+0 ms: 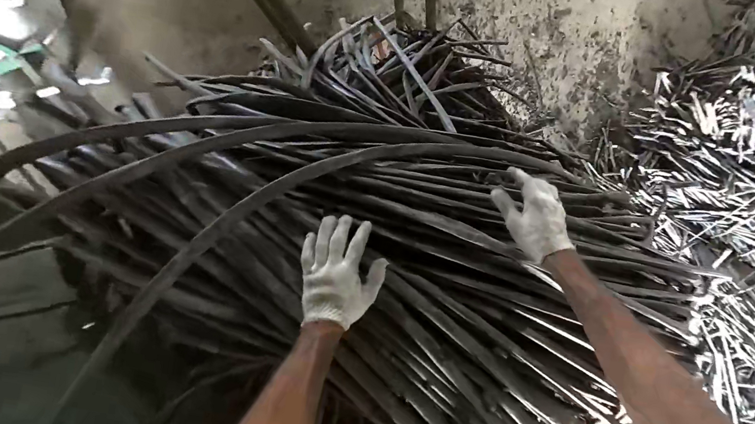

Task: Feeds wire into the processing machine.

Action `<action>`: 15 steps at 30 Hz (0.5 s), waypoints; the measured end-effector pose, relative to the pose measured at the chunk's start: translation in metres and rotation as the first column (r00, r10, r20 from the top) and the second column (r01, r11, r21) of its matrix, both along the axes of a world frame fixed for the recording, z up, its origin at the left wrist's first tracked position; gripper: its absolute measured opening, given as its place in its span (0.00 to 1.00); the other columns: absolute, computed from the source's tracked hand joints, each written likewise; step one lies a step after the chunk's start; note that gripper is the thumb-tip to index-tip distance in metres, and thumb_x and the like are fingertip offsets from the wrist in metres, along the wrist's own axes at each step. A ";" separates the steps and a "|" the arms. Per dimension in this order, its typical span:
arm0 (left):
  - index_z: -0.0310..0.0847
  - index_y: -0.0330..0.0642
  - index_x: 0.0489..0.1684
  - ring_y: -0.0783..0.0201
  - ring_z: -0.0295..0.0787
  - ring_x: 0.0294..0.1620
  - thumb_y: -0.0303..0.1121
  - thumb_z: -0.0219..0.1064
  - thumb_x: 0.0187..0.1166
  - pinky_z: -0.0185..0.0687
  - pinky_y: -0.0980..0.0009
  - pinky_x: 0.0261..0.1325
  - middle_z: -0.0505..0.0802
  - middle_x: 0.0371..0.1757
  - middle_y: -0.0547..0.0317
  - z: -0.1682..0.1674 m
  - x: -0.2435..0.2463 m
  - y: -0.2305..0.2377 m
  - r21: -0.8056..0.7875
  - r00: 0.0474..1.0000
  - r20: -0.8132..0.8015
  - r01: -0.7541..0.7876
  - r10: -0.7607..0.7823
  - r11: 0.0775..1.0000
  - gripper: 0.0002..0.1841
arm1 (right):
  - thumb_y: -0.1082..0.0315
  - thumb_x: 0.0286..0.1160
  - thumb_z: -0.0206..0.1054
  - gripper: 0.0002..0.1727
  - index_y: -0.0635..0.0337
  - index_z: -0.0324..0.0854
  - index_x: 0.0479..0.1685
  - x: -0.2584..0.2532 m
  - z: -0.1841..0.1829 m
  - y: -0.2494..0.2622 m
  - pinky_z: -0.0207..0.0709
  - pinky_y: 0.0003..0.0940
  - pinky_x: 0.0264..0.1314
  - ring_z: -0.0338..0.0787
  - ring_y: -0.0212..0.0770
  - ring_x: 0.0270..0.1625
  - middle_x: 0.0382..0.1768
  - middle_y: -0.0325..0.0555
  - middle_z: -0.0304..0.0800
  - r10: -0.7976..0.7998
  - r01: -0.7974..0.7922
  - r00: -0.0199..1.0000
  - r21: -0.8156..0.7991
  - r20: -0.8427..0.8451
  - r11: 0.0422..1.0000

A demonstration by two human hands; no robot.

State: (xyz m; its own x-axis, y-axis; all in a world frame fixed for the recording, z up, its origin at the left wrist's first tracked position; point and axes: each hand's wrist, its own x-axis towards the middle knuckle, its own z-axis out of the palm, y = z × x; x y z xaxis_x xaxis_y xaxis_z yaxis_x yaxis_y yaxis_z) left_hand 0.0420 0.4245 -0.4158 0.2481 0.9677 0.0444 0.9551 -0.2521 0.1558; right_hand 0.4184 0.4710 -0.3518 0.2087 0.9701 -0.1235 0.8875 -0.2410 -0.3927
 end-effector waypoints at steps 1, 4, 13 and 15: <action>0.66 0.71 0.88 0.51 0.44 0.97 0.72 0.51 0.75 0.39 0.39 0.94 0.64 0.94 0.62 -0.001 -0.001 -0.001 0.001 1.000 0.004 -0.004 0.004 1.000 0.39 | 0.26 0.78 0.54 0.40 0.40 0.75 0.83 0.002 -0.011 0.019 0.72 0.60 0.82 0.80 0.52 0.79 0.72 0.46 0.86 0.000 0.000 1.000 -0.016 0.001 1.000; 0.67 0.71 0.88 0.49 0.46 0.97 0.72 0.51 0.74 0.41 0.38 0.94 0.65 0.93 0.61 -0.006 -0.001 0.001 0.014 1.000 -0.002 -0.009 0.009 1.000 0.39 | 0.22 0.76 0.49 0.45 0.42 0.73 0.85 0.005 -0.042 0.075 0.72 0.66 0.79 0.79 0.57 0.80 0.74 0.53 0.83 -0.032 0.032 0.999 -0.083 -0.006 0.996; 0.74 0.72 0.83 0.46 0.54 0.94 0.73 0.56 0.67 0.47 0.35 0.91 0.72 0.89 0.58 -0.018 0.000 -0.001 0.060 0.999 0.023 -0.034 0.033 0.998 0.40 | 0.19 0.75 0.39 0.50 0.48 0.81 0.77 -0.008 -0.098 0.194 0.73 0.76 0.72 0.80 0.66 0.77 0.70 0.62 0.85 0.095 -0.074 0.994 -0.274 0.061 0.959; 0.76 0.72 0.81 0.45 0.58 0.93 0.73 0.56 0.65 0.49 0.34 0.90 0.75 0.87 0.56 -0.020 0.001 0.000 0.063 0.999 0.038 -0.035 0.033 0.997 0.40 | 0.19 0.76 0.35 0.51 0.49 0.81 0.77 -0.010 -0.110 0.206 0.72 0.80 0.71 0.80 0.70 0.76 0.70 0.64 0.85 0.119 -0.104 0.993 -0.361 0.020 0.927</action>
